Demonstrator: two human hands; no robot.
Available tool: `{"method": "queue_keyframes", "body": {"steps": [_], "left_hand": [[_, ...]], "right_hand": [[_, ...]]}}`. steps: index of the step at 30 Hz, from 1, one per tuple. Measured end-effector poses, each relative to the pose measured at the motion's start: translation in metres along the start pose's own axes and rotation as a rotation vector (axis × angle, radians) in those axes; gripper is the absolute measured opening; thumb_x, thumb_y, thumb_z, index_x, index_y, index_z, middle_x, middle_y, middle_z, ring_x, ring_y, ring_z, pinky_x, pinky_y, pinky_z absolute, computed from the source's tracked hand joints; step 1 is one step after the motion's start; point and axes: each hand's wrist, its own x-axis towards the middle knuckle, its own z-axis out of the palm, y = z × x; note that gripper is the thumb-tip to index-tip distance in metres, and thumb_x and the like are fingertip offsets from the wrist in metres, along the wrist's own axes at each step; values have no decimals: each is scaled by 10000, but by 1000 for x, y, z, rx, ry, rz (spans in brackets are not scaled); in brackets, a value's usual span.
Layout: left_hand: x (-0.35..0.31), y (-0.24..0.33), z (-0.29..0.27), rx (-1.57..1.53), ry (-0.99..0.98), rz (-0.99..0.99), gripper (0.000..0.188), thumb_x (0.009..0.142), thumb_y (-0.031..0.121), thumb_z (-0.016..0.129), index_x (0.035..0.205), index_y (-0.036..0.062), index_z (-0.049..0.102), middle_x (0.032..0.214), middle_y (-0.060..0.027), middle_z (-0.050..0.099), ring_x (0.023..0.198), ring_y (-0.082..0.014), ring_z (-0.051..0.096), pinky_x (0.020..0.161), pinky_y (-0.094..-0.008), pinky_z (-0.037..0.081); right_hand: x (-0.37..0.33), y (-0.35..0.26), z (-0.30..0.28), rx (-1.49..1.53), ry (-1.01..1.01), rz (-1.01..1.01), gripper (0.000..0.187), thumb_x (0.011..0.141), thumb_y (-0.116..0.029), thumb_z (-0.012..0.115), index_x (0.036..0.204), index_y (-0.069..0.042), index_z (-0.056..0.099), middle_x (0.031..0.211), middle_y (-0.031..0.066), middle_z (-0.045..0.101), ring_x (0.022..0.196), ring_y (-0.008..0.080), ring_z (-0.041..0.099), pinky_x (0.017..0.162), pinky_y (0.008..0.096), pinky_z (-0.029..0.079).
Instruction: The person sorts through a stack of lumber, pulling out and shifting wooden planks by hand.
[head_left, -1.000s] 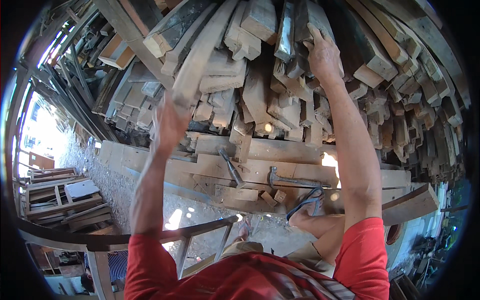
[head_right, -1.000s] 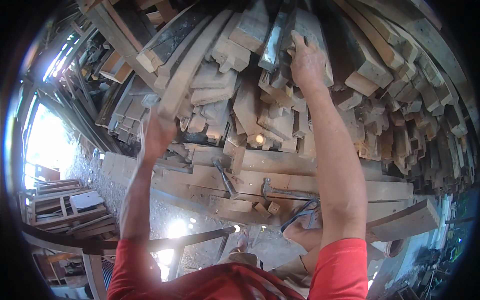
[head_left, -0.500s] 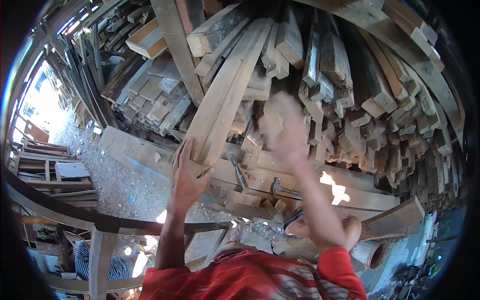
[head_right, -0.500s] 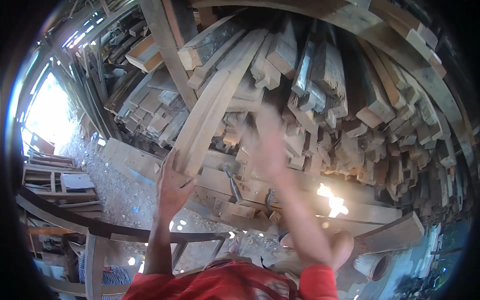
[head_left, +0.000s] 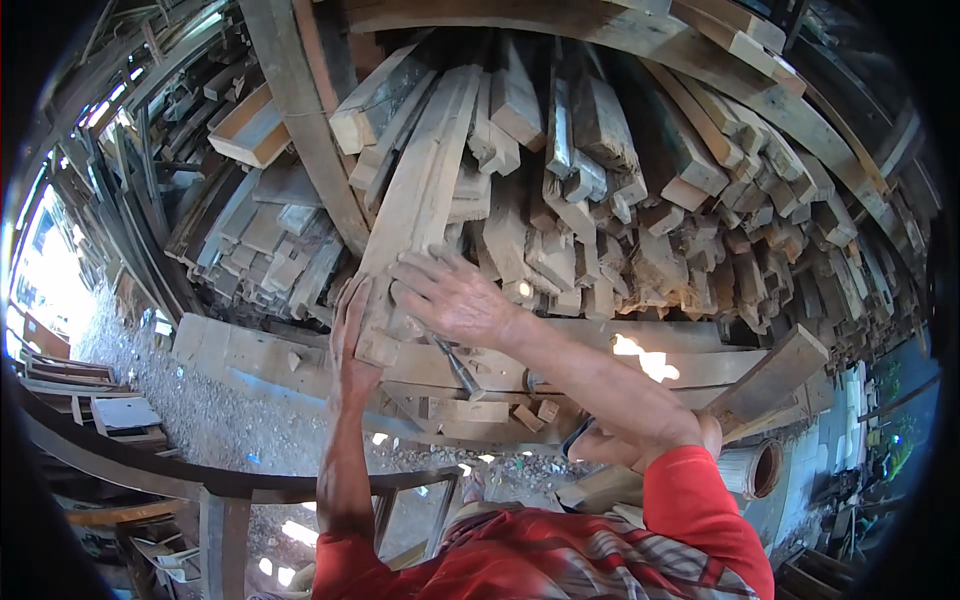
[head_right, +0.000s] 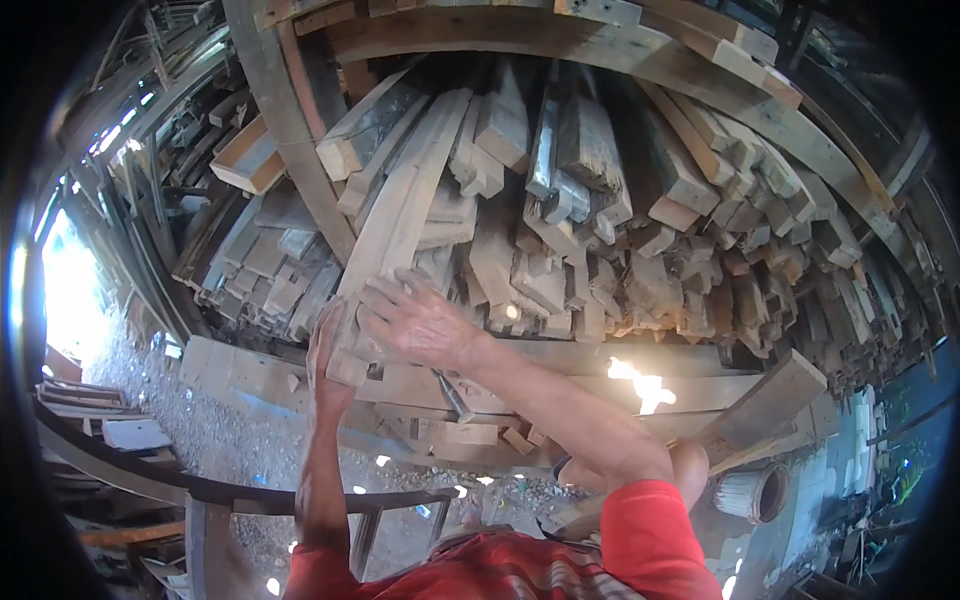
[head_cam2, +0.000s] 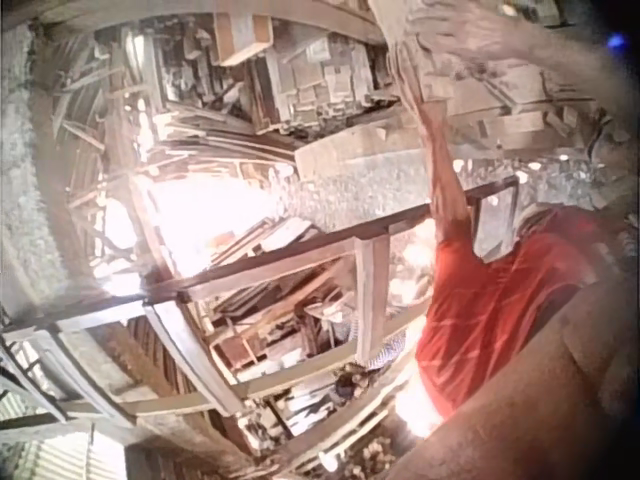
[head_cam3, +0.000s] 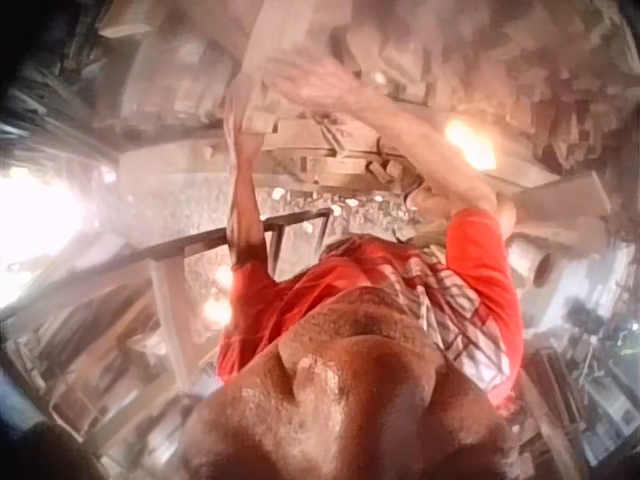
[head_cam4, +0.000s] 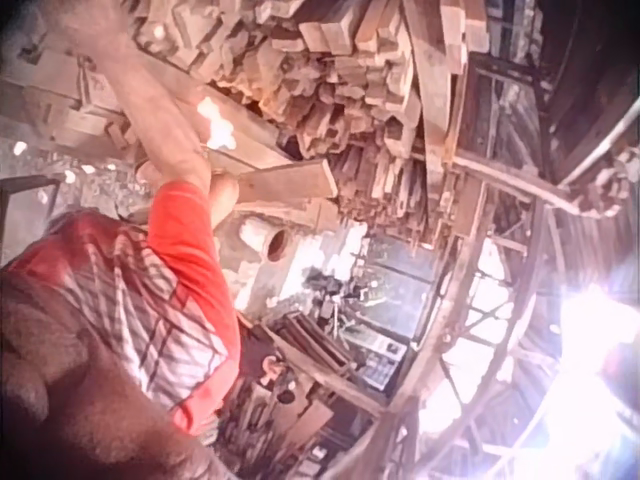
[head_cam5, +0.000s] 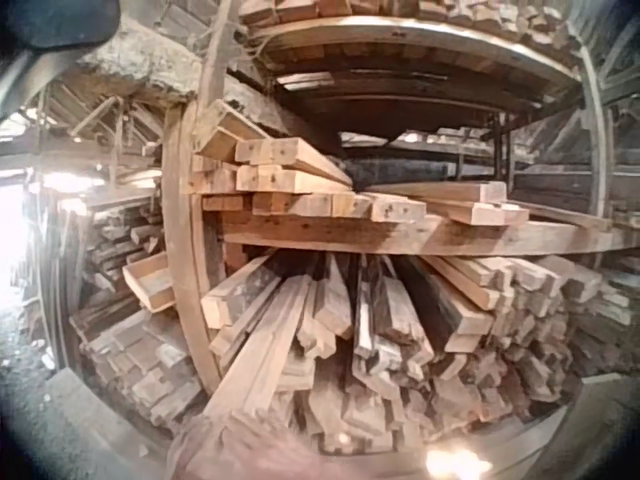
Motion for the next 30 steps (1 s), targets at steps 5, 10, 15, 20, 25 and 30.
{"method": "queue_keyframes", "body": {"steps": [5,10,15,20,25,30], "left_hand": [[57,92,-3,-47,41,186,711,744,68,782,1414,6,554,1432,-206,574,1338,-413,535,1146,-473,427],[140,212,42,-150,50,403,641,768,49,747,1382,0,566,1408,-216,589,1325,-393,554,1139,-475,435],[160,308,142,-94,103,627,565,812,44,681,1353,-58,556,1342,-236,610,1281,-379,574,1126,-506,408],[132,317,201,23,-29,737,506,840,60,652,1322,-69,571,1318,-213,609,1299,-333,556,1113,-505,384],[138,324,188,46,-26,770,524,816,66,670,1316,-65,580,1314,-202,607,1263,-298,568,1085,-485,396],[136,322,191,10,-95,778,403,775,36,667,1165,-35,600,1185,-196,612,1188,-322,581,1065,-463,398]], "right_hand": [[-10,35,-97,-76,177,98,434,757,-115,732,1174,-51,629,1358,162,642,1258,320,632,1024,457,538],[-33,88,-243,-117,153,278,738,561,67,843,1250,-93,633,1277,89,700,1174,328,665,972,406,563],[-139,124,-317,-241,96,611,722,704,99,790,1384,-57,606,1355,134,672,1264,297,644,1050,382,533],[-199,102,-302,-211,14,867,646,778,147,628,1386,-70,602,1270,205,684,1229,356,650,1007,422,542],[-194,99,-353,-183,-159,1007,403,977,-34,562,1375,14,600,1164,216,723,1101,336,703,970,382,518],[-143,128,-303,-168,-102,1189,660,1011,-562,526,1365,-13,627,1257,273,687,1177,394,670,1011,451,496]]}}
